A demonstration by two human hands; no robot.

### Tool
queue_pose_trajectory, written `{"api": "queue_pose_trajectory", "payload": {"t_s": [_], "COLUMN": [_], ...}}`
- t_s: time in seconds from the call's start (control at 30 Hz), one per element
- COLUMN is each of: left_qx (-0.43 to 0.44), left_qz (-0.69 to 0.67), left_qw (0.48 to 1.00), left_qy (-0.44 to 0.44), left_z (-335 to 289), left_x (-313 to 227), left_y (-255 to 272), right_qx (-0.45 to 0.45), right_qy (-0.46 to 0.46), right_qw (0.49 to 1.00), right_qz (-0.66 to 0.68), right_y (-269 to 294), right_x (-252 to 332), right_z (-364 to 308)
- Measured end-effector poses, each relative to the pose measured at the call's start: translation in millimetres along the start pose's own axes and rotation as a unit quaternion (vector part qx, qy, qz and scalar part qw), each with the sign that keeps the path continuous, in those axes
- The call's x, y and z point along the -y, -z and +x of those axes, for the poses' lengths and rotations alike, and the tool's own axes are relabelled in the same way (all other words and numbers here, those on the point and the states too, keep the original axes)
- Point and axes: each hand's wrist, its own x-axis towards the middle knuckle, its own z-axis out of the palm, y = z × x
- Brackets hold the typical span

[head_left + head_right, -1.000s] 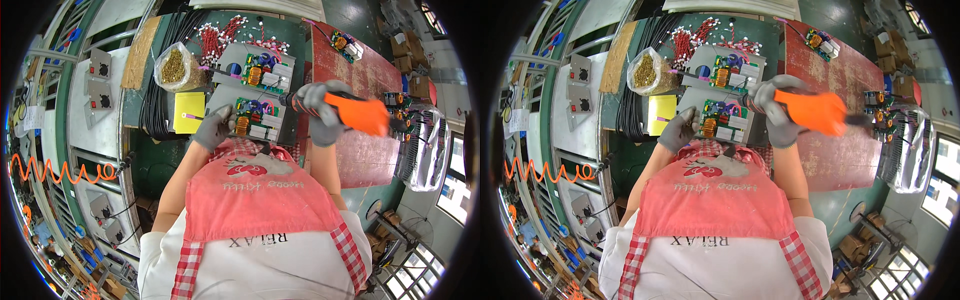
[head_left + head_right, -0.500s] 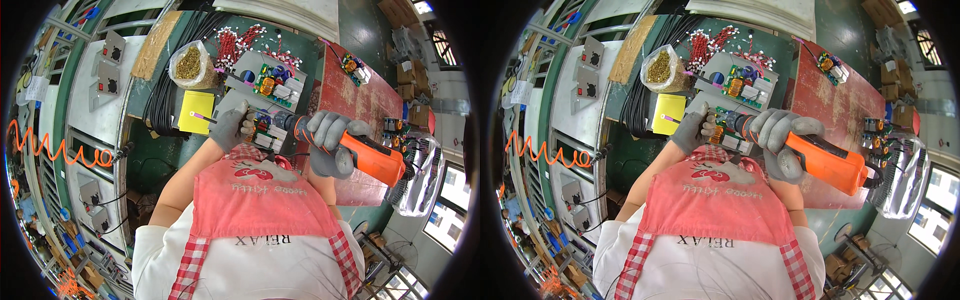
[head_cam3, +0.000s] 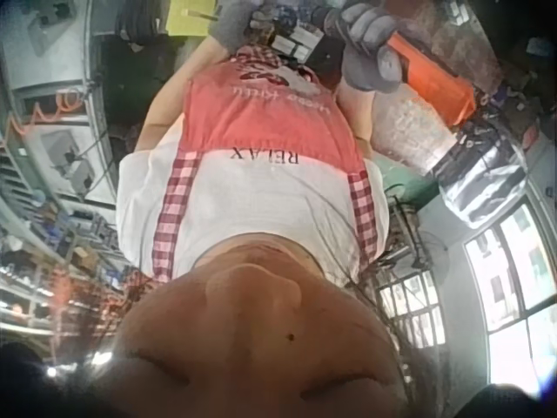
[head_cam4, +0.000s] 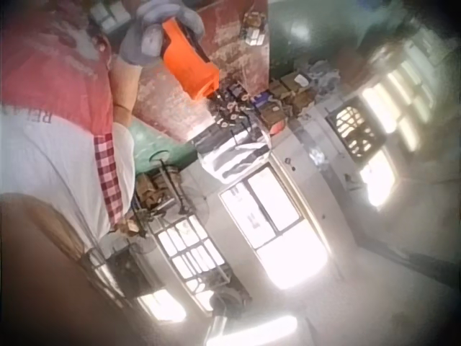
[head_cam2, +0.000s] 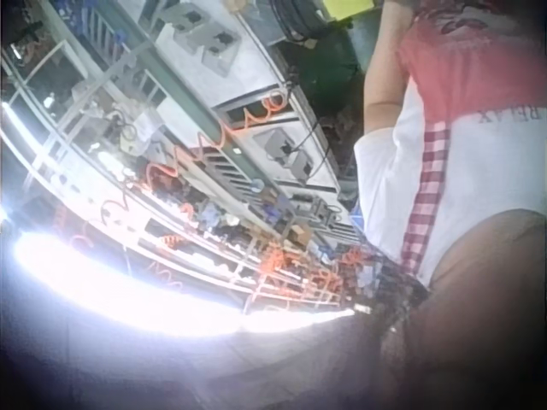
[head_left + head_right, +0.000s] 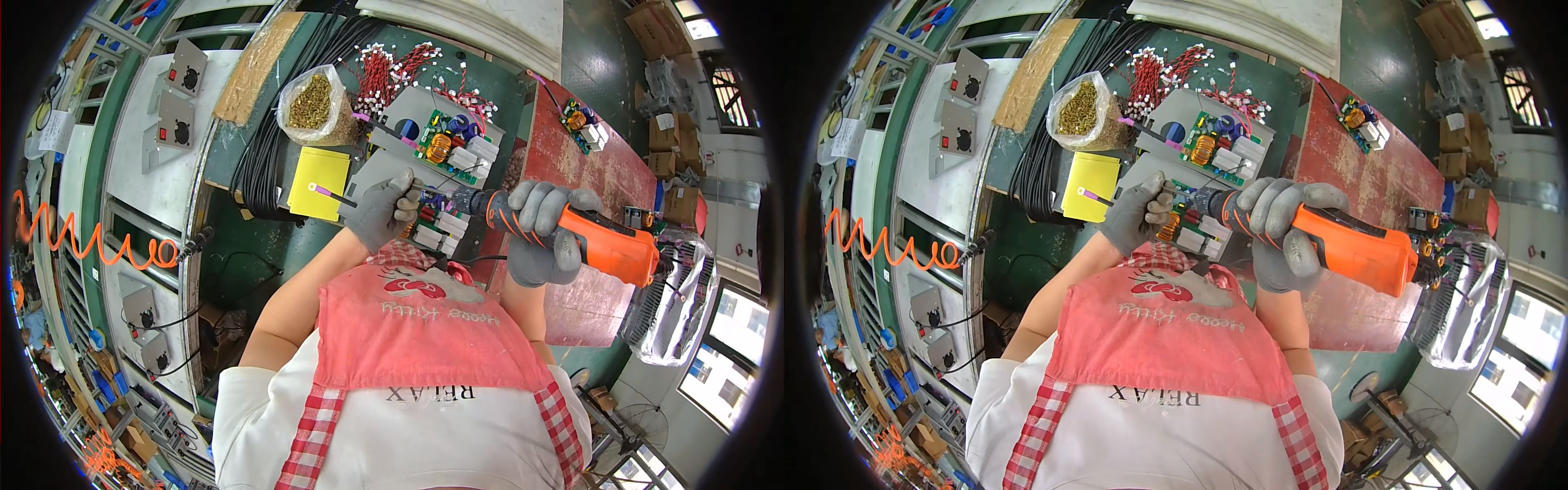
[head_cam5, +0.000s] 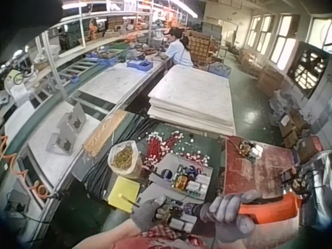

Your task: The person assembles electronic components on a workbench, using a cordless screwdriver to secure parts onto a circuit board and a pneumatic screwdriver to fasten screws into a metal enclosure. They handle wires, circuit boards, and metal casings, moving the assembled unit along the assembly line.

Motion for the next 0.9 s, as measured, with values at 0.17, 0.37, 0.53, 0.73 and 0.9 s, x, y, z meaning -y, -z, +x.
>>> {"api": "queue_pose_trajectory", "payload": {"t_s": [0.17,0.37,0.53,0.73,0.9], "left_qx": [0.003,-0.011,-0.117,-0.229,-0.234], "left_qz": [-0.025,-0.106,0.163,0.702,0.771], "left_qw": [1.000,0.994,0.978,0.655,0.589], "left_qy": [0.009,-0.012,-0.056,-0.158,-0.060], "left_z": [22.5,74.5,132.2,178.9,202.2], "left_x": [0.8,-7.1,-28.9,-53.7,-58.1], "left_y": [6.3,3.5,6.6,6.7,6.8], "right_qx": [-0.045,-0.072,-0.129,-0.191,-0.223], "right_qy": [-0.020,-0.023,-0.012,-0.051,-0.049], "right_qw": [0.999,0.997,0.990,0.959,0.949], "right_qz": [-0.006,-0.005,-0.062,-0.203,-0.218], "right_y": [13.2,41.4,76.9,112.4,113.8], "right_x": [-11.4,-43.9,-98.2,-155.6,-166.1], "right_z": [15.2,43.3,71.9,73.0,78.4]}}
